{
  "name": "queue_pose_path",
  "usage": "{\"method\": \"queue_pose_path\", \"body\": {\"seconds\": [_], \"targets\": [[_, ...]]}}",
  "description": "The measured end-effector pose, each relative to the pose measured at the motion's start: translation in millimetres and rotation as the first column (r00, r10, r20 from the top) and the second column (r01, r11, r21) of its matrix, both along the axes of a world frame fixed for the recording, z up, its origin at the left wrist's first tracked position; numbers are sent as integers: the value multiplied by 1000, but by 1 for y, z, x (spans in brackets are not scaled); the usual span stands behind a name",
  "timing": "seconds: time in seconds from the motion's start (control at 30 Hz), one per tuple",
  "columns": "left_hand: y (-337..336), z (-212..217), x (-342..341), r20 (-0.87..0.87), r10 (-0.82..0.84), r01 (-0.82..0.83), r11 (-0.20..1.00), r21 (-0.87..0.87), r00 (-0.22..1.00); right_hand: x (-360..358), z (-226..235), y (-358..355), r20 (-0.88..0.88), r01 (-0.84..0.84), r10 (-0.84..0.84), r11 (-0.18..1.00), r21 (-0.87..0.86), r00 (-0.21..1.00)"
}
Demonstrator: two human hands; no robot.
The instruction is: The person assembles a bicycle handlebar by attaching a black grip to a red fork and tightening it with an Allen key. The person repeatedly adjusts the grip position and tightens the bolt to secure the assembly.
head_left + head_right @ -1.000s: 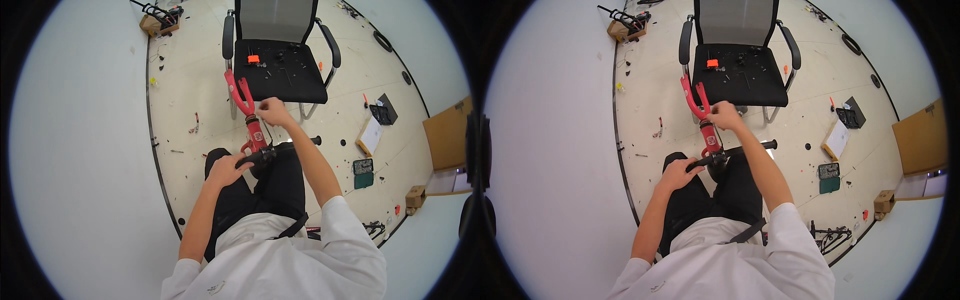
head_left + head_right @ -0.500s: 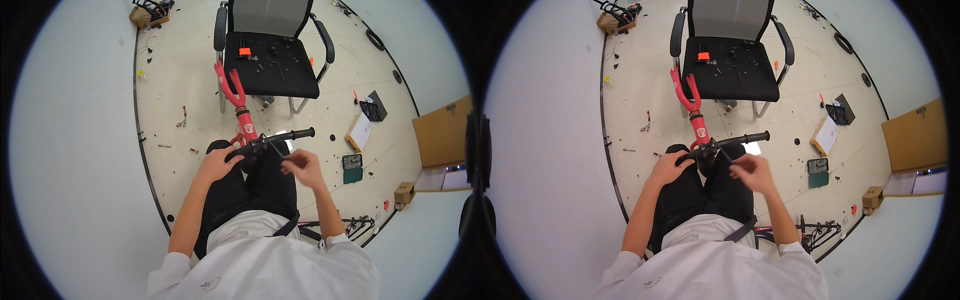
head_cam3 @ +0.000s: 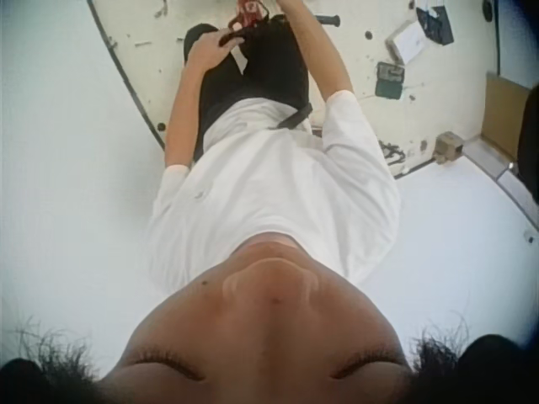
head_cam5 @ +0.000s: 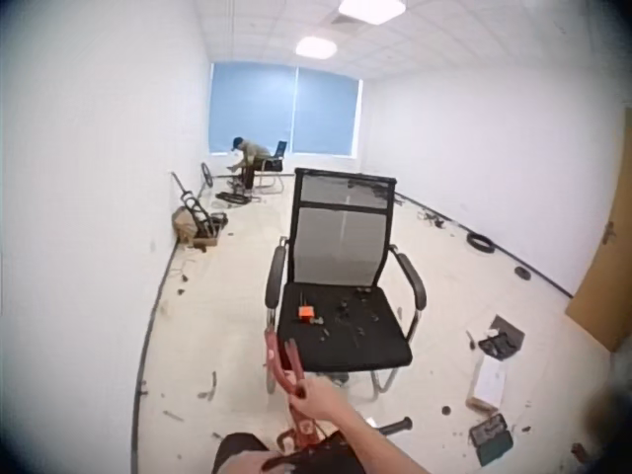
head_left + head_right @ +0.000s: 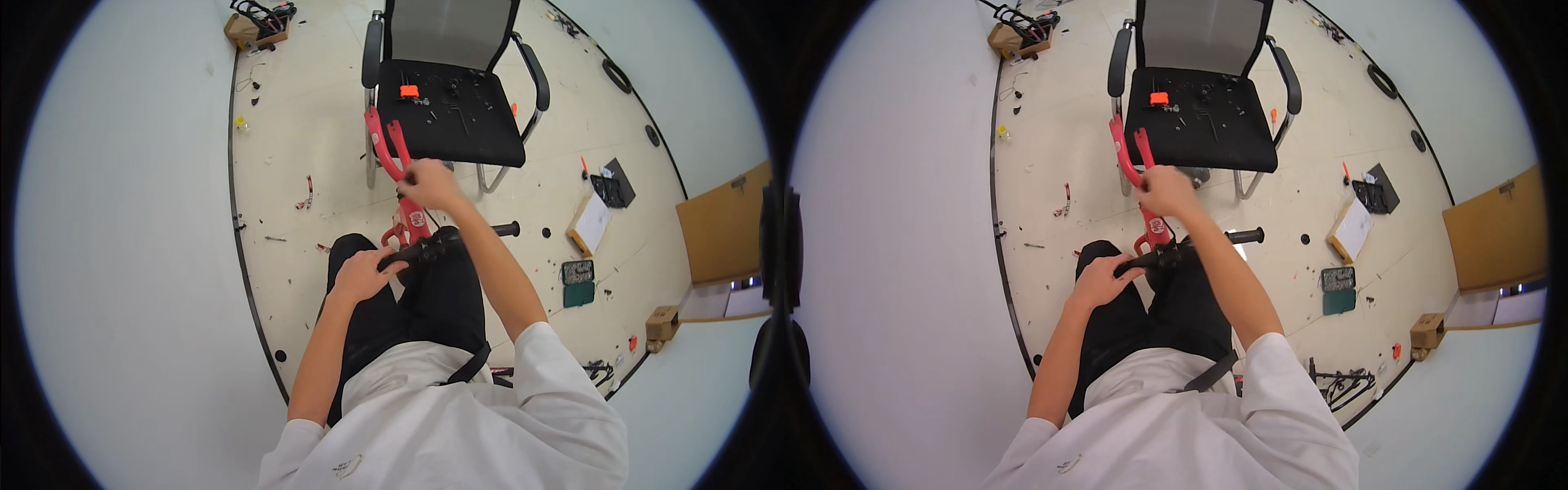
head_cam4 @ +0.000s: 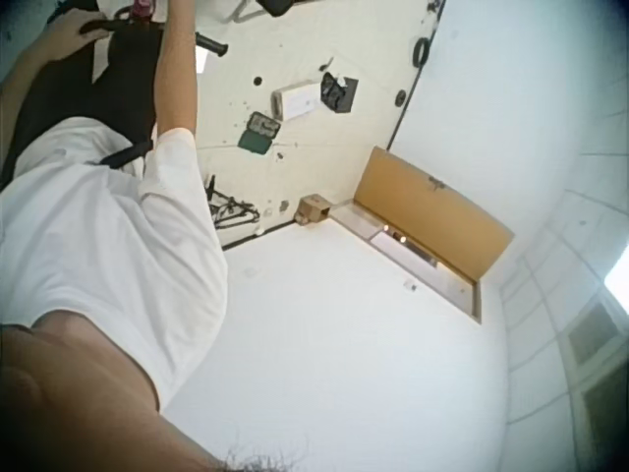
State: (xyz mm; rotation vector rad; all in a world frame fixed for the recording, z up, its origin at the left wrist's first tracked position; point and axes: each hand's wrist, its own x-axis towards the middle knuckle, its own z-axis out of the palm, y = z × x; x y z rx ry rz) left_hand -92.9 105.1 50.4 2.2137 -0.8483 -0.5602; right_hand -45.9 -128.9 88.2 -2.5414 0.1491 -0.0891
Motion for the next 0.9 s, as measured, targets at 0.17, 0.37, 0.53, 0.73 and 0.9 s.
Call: {"method": "queue_pose_path", "body": {"seconds": [0.17,0.37,0.53,0.73,0.9], "targets": [[2,-2,1,-40,-5,6,1000,26,999,-66,-30,-86,-120,395,-381,818,418,917],[2,-9,2,-43,1,-2,1000,-11,999,-219,-11,-49,-187,291,-242,532,795,952],[4,-3,7,-60,-41,40,999,-11,997,-191,22,36,-168,133,-3,621,772,986],[4,7,-2,-58,-28,29,1000,10,998,-76,31,45,-110,-245,264,957,156,958],[5,-4,-9,-45,-12,12,1000,-10,999,-31,11,-24,-376,-249,151,941,-227,914]]}}
